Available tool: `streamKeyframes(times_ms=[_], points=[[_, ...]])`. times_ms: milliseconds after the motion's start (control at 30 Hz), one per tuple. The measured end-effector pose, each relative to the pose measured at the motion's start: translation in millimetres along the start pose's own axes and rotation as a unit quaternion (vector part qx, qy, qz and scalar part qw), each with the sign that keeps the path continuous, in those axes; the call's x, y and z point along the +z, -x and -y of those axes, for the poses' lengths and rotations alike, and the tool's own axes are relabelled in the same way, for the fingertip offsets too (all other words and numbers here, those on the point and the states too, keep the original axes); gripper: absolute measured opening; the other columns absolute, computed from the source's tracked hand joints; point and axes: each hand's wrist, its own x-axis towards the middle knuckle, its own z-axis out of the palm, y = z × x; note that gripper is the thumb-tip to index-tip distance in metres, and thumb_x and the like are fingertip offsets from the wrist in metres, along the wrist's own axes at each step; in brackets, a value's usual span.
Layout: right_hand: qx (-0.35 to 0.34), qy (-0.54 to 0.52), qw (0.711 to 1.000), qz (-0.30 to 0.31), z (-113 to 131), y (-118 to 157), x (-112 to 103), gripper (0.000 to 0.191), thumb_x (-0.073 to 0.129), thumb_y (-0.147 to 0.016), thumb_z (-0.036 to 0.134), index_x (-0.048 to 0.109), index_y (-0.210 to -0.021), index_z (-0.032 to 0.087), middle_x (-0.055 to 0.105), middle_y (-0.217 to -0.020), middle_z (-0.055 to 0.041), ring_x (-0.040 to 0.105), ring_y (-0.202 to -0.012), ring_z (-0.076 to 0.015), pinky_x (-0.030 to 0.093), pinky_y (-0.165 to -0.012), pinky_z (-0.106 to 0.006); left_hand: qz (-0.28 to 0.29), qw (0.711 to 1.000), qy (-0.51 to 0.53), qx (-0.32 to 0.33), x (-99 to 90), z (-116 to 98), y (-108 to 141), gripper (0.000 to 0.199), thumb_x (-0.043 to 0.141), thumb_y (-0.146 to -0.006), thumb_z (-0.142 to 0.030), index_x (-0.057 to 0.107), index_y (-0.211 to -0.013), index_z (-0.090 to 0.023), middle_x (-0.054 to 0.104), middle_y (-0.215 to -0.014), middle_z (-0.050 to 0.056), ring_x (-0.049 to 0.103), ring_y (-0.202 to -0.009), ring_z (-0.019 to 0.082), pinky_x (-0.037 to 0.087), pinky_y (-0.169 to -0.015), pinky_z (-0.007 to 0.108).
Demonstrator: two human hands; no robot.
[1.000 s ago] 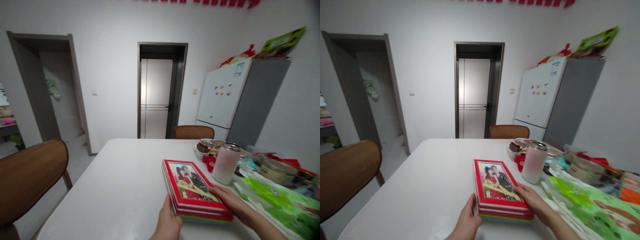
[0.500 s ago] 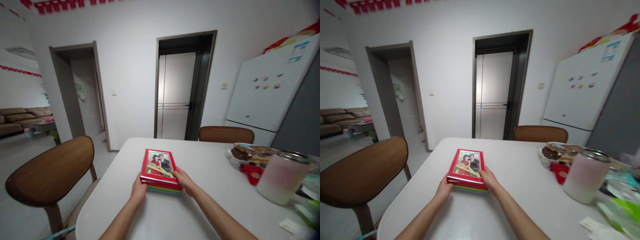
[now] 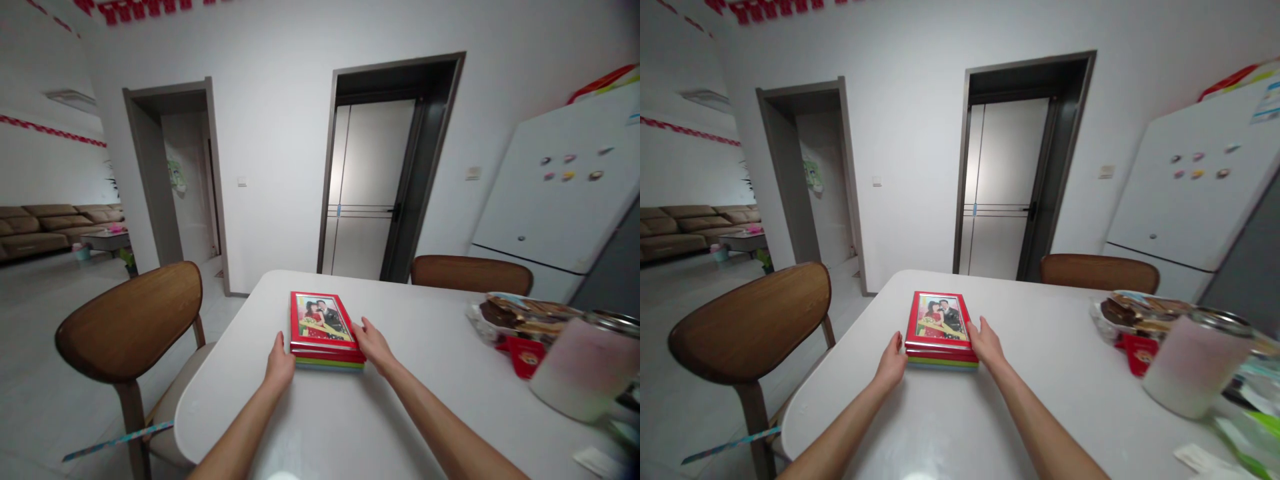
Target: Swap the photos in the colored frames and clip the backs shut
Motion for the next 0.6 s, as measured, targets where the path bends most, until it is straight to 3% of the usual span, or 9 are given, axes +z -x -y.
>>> streamKeyframes(times_ms=[133, 200, 233, 300, 367, 533, 600], points=[[-0.113, -0.054, 0.992, -0.013, 40, 46, 1, 0.073, 0.048, -0.07, 0.031, 0.01, -0.132, 0.025, 0.056, -0.071, 0.0047, 0.053, -0.065, -0.0122, 0.042, -0.067, -0.026, -0.008, 0.995, 0.075, 0.065, 1.0, -47, 17, 0.056, 0.055, -0.071, -0.012, 0.032, -0.121, -0.017, 0.058, -0.084, 0.002, 0.055, -0.086, 0.016, 0.038, -0.08, 0.027], [-0.23, -0.191, 0.954, 0.031, 65, 75, 5, 0.077, 0.051, -0.068, 0.023, 0.007, -0.132, 0.029, 0.048, -0.058, 0.0091, 0.044, -0.053, -0.0088, 0.041, -0.061, -0.024, 0.028, 0.988, 0.111, 0.103, 8.3, -76, 33, 0.061, 0.057, -0.068, -0.016, 0.03, -0.123, -0.022, 0.054, -0.067, -0.006, 0.055, -0.07, 0.011, 0.041, -0.073, 0.025], [-0.251, -0.236, 0.937, 0.059, 76, 87, 6, 0.078, 0.051, -0.068, 0.02, 0.007, -0.131, 0.031, 0.045, -0.054, 0.0104, 0.041, -0.049, -0.0077, 0.039, -0.058, -0.023, 0.059, 0.98, 0.137, 0.128, 12.7, -89, 42, 0.066, 0.058, -0.066, -0.016, 0.028, -0.124, -0.025, 0.051, -0.061, -0.009, 0.053, -0.062, 0.009, 0.041, -0.069, 0.023], [-0.249, -0.301, 0.915, 0.105, 92, 103, 7, 0.078, 0.05, -0.066, 0.017, 0.008, -0.131, 0.033, 0.043, -0.051, 0.0111, 0.037, -0.046, -0.007, 0.036, -0.051, -0.021, 0.166, 0.938, 0.251, 0.174, 20.5, -108, 57, 0.073, 0.059, -0.064, -0.015, 0.022, -0.127, -0.025, 0.046, -0.056, -0.01, 0.047, -0.053, 0.008, 0.041, -0.061, 0.022], [-0.217, -0.335, 0.908, 0.129, 97, 110, 7, 0.078, 0.049, -0.065, 0.015, 0.011, -0.13, 0.033, 0.044, -0.051, 0.0108, 0.037, -0.046, -0.0071, 0.034, -0.049, -0.02, 0.218, 0.907, 0.315, 0.177, 25.1, -117, 67, 0.076, 0.059, -0.064, -0.016, 0.019, -0.128, -0.024, 0.045, -0.056, -0.01, 0.045, -0.051, 0.007, 0.04, -0.058, 0.022], [-0.187, -0.363, 0.902, 0.138, 89, 109, 7, 0.076, 0.051, -0.064, 0.013, 0.017, -0.129, 0.032, 0.046, -0.052, 0.0104, 0.039, -0.048, -0.0074, 0.033, -0.051, -0.021, 0.232, 0.9, 0.34, 0.145, 26.2, -111, 71, 0.079, 0.064, -0.061, -0.017, 0.02, -0.127, -0.026, 0.047, -0.058, -0.01, 0.047, -0.054, 0.007, 0.039, -0.06, 0.023], [-0.175, -0.385, 0.897, 0.129, 87, 108, 8, 0.066, 0.052, -0.064, 0.014, 0.029, -0.124, 0.031, 0.047, -0.051, 0.01, 0.038, -0.046, -0.007, 0.032, -0.049, -0.02, 0.219, 0.902, 0.351, 0.12, 25.7, -108, 67, 0.075, 0.068, -0.058, -0.021, 0.029, -0.121, -0.026, 0.049, -0.058, -0.01, 0.047, -0.053, 0.007, 0.039, -0.058, 0.021]])
